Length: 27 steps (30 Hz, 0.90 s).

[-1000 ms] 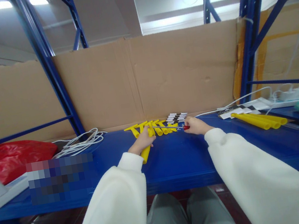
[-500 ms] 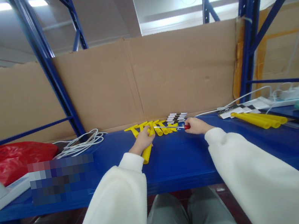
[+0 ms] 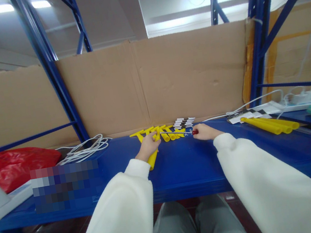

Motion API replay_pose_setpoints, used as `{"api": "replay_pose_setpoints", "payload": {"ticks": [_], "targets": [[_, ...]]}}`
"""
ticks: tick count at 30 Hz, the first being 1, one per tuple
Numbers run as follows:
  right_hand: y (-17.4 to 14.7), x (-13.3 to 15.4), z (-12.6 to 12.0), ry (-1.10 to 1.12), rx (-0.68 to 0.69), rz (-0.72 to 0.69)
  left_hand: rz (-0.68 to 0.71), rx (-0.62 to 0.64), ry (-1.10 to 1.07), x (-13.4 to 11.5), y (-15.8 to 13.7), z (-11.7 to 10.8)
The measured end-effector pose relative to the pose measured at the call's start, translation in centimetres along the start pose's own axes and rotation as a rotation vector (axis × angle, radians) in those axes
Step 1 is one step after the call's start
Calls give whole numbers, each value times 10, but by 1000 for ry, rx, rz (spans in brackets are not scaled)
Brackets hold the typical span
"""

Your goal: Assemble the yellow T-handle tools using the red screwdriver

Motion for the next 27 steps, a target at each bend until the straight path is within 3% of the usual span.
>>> {"api": "replay_pose_setpoints", "payload": {"ticks": [6,13,22,27], "targets": [[0,-1,1,11,-26,27,-50,23,-73,0,0,2],[3,-2,4,50,8,-18,-47,20,-60,0,1,2],[3,-6,2,25,-51,22,-40,21,-26,-3,-2,0],[3,-5,2,24,10,28,-43,31,-41,-5,-4,-1]]}}
Point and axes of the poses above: each hand's wrist, its own y-axis towards the middle knuckle, its own z-axis out of the palm, x = y × z, the point moved 6 cm from there along y, towards the middle knuckle, and after that the axes turned 3 degrees about -y, right-handed, at the moved point
